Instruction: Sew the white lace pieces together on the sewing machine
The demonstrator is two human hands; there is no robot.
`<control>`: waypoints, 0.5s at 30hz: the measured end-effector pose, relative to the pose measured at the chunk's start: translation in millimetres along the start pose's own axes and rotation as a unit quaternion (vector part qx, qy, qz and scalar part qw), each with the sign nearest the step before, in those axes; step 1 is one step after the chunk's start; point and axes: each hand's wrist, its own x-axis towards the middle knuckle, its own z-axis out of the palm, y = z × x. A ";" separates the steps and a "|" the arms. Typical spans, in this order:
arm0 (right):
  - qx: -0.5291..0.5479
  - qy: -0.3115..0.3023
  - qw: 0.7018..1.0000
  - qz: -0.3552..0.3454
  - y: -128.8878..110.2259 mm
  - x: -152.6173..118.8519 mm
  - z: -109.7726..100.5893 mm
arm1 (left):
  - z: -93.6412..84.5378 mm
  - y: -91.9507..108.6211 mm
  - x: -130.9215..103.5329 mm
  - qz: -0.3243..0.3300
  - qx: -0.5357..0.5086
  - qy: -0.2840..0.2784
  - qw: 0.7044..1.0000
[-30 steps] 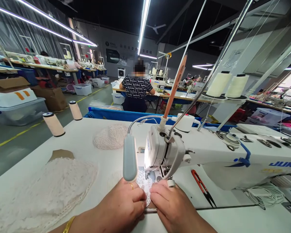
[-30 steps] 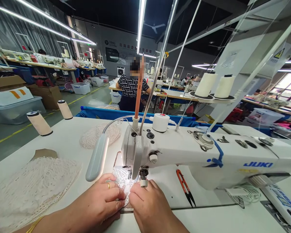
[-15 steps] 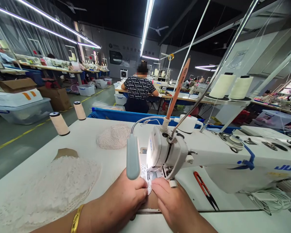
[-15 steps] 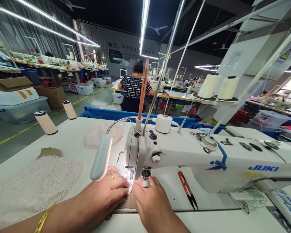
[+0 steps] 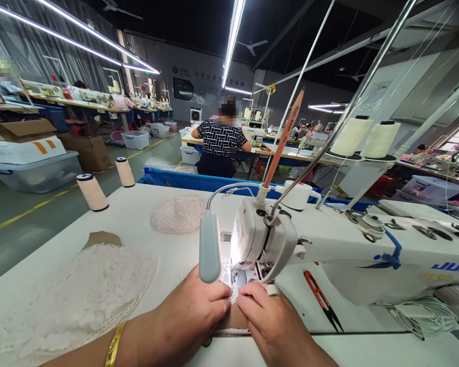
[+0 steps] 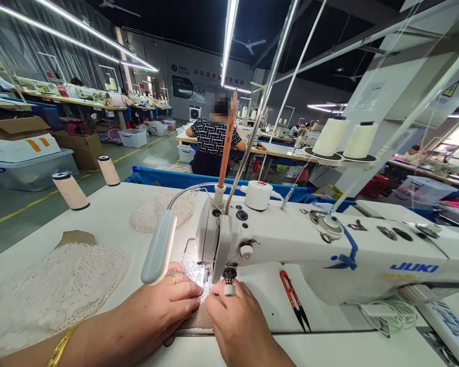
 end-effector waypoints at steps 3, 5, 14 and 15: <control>-0.010 -0.001 1.000 0.001 0.0 -0.3 1.6 | -2.4 0.4 0.5 -0.005 0.000 -0.001 1.000; -0.011 -0.004 1.000 0.002 -0.2 0.4 1.8 | -4.4 0.8 1.7 -0.003 0.003 0.004 1.000; -0.029 0.010 0.999 0.023 -4.7 6.5 -0.1 | -18.5 5.7 15.8 -0.018 0.031 0.008 0.999; -0.031 0.010 0.999 0.028 -5.1 6.8 0.1 | -20.6 6.1 18.2 -0.018 0.030 0.007 0.999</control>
